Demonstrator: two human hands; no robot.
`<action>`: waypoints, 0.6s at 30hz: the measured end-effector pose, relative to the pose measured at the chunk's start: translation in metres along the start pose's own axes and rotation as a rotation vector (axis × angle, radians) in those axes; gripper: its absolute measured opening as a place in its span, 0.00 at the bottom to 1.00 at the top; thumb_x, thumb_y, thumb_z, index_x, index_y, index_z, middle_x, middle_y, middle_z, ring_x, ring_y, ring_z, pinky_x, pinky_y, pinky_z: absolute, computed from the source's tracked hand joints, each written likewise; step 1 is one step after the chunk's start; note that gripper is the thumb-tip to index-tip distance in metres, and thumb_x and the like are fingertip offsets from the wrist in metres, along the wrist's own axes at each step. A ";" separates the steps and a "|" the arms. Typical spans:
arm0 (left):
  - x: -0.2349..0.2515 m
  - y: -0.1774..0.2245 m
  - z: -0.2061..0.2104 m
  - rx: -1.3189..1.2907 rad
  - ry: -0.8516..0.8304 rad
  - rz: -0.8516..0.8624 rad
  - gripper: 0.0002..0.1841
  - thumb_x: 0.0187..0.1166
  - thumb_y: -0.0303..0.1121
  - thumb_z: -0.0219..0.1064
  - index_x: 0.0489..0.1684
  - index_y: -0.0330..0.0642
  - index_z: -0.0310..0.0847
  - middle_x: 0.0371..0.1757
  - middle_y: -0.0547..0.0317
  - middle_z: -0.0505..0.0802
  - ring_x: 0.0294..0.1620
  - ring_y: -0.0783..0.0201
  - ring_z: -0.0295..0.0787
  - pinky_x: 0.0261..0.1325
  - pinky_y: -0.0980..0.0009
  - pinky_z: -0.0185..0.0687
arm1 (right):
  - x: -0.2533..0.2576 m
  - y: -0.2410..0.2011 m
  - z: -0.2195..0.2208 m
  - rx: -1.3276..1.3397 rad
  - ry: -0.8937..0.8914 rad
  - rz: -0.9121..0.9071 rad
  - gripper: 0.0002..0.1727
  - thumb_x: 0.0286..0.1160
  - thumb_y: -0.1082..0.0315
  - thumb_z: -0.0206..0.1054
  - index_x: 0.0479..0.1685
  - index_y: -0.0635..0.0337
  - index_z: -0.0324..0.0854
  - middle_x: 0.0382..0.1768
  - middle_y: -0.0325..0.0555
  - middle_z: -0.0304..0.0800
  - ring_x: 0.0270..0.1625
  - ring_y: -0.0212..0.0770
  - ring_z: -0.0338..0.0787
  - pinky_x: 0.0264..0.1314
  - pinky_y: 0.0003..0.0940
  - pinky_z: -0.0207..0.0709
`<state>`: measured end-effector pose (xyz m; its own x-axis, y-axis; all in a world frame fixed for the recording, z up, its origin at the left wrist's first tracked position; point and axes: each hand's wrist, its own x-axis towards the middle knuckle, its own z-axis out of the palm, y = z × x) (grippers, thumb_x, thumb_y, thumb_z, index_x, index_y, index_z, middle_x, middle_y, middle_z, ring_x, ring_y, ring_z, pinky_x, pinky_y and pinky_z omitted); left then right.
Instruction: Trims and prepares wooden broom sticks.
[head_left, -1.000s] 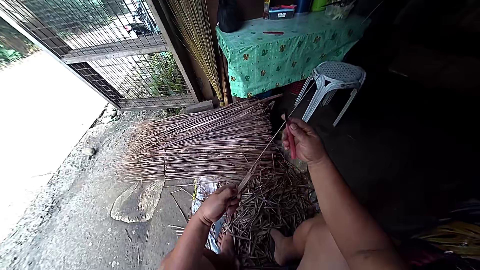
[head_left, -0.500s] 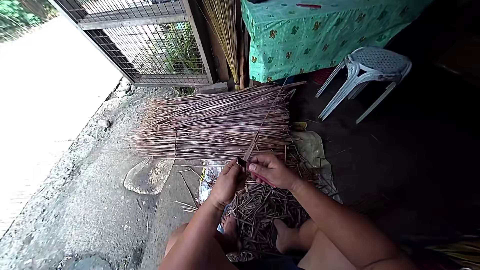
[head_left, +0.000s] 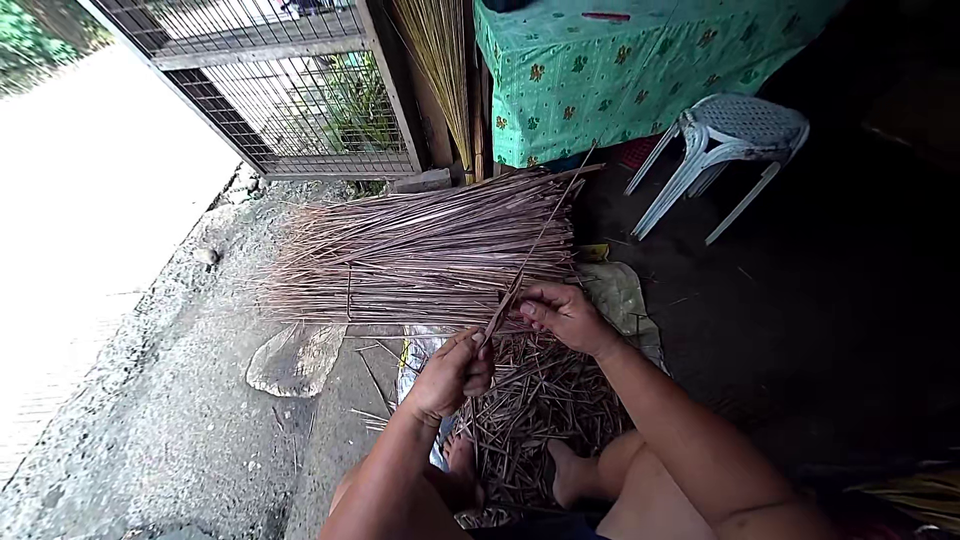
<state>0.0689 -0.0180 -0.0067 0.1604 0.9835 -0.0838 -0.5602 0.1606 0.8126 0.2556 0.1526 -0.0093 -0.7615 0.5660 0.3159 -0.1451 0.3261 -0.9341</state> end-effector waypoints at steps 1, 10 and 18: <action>0.000 0.000 0.001 0.005 0.000 0.008 0.17 0.92 0.44 0.46 0.32 0.52 0.72 0.19 0.73 0.73 0.13 0.77 0.65 0.17 0.81 0.61 | 0.001 -0.001 -0.005 -0.045 0.025 -0.018 0.11 0.83 0.64 0.66 0.46 0.62 0.88 0.29 0.36 0.90 0.29 0.26 0.85 0.35 0.22 0.83; 0.001 -0.005 0.001 -0.178 0.022 0.007 0.19 0.92 0.45 0.45 0.29 0.51 0.73 0.17 0.72 0.73 0.12 0.77 0.67 0.16 0.82 0.64 | 0.005 -0.014 -0.019 0.071 0.173 0.069 0.15 0.88 0.61 0.58 0.62 0.60 0.82 0.30 0.41 0.89 0.26 0.34 0.88 0.29 0.29 0.86; 0.003 -0.011 0.008 -0.509 -0.165 -0.106 0.15 0.85 0.40 0.56 0.22 0.55 0.74 0.12 0.75 0.70 0.10 0.78 0.67 0.15 0.82 0.64 | 0.000 -0.009 0.013 0.240 -0.073 0.099 0.14 0.88 0.63 0.62 0.57 0.63 0.87 0.30 0.36 0.91 0.27 0.27 0.86 0.30 0.22 0.83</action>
<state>0.0823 -0.0172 -0.0108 0.3401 0.9401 -0.0251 -0.8501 0.3187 0.4193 0.2491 0.1398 -0.0032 -0.8217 0.5273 0.2163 -0.2064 0.0785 -0.9753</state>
